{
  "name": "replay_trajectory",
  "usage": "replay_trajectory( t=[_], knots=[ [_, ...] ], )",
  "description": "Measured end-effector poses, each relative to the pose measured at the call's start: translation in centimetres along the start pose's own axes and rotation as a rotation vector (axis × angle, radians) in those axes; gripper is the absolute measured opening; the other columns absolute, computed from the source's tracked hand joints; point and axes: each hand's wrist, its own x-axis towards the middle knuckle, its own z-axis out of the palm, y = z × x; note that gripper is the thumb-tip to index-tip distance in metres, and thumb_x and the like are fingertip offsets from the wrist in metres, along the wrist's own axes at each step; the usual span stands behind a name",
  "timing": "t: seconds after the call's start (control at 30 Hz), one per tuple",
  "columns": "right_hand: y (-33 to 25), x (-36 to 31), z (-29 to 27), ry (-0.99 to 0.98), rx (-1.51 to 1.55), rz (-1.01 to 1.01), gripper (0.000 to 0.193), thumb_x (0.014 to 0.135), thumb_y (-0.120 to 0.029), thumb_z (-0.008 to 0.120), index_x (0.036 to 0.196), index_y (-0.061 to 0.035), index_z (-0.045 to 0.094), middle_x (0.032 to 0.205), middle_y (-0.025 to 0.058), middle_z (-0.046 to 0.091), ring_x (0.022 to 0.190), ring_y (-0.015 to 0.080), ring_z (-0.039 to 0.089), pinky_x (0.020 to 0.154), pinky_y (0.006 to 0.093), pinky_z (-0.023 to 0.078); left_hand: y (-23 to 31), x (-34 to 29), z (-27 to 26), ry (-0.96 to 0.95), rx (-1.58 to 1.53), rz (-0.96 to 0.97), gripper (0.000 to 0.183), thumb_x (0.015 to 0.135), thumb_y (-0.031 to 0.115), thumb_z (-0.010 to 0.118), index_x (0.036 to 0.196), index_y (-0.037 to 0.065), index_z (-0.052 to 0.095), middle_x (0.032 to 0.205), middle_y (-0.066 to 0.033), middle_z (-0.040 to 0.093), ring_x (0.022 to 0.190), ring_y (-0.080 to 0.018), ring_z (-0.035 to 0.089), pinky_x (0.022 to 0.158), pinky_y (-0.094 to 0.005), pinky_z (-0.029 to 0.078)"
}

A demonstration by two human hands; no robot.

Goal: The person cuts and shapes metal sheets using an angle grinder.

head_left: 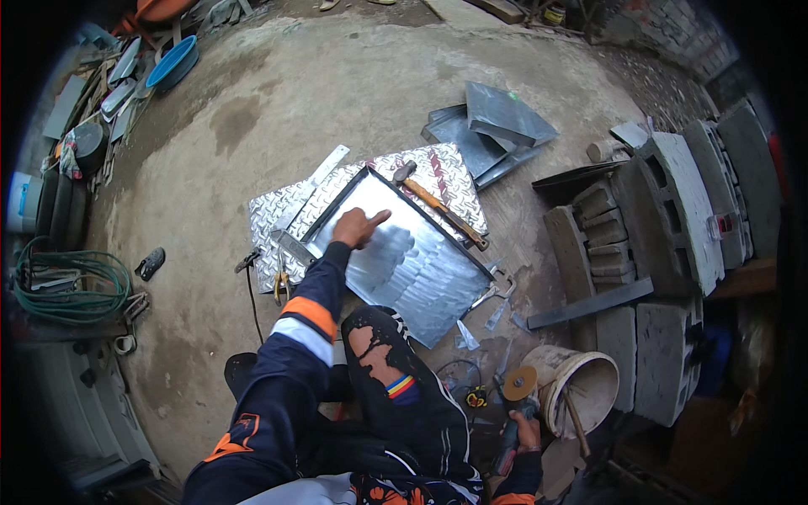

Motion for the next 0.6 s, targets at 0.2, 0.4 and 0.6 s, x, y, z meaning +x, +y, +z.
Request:
replay_trajectory(
  t=[0.2,0.4,0.6],
  knots=[
    [0.6,0.1,0.0,-0.004,0.028,0.042,0.032,0.078,-0.018,0.076,0.098,0.0026,0.061,0.068,0.0132,0.063,0.052,0.0275,0.064,0.050,0.0383,0.054,4.8,5.9,5.4,0.124,-0.910,-0.234,0.069,0.087,0.061,0.067,0.092,-0.008,0.065,0.068,-0.0153,0.066,0.048,-0.0249,0.063,0.041,-0.0379,0.052],
    [2.5,-0.2,-0.7,0.036,0.033,0.038,0.028,0.080,-0.020,0.072,0.088,0.0053,0.061,0.067,0.0139,0.063,0.052,0.0276,0.065,0.048,0.0382,0.055,7.0,6.2,5.1,0.293,-0.858,-0.181,0.032,0.092,0.019,0.068,0.101,-0.012,0.062,0.088,-0.0203,0.072,0.060,-0.0273,0.073,0.045,-0.0363,0.060],
    [1.6,0.3,-0.2,0.026,0.096,0.025,0.029,0.080,-0.021,0.073,0.089,0.0045,0.063,0.067,0.0140,0.065,0.052,0.0271,0.065,0.048,0.0376,0.054,8.5,-1.7,4.8,0.335,-1.016,-0.117,0.030,0.090,0.002,0.057,0.110,-0.020,0.054,0.092,-0.0257,0.069,0.064,-0.0323,0.073,0.049,-0.0385,0.063]
  ],
)
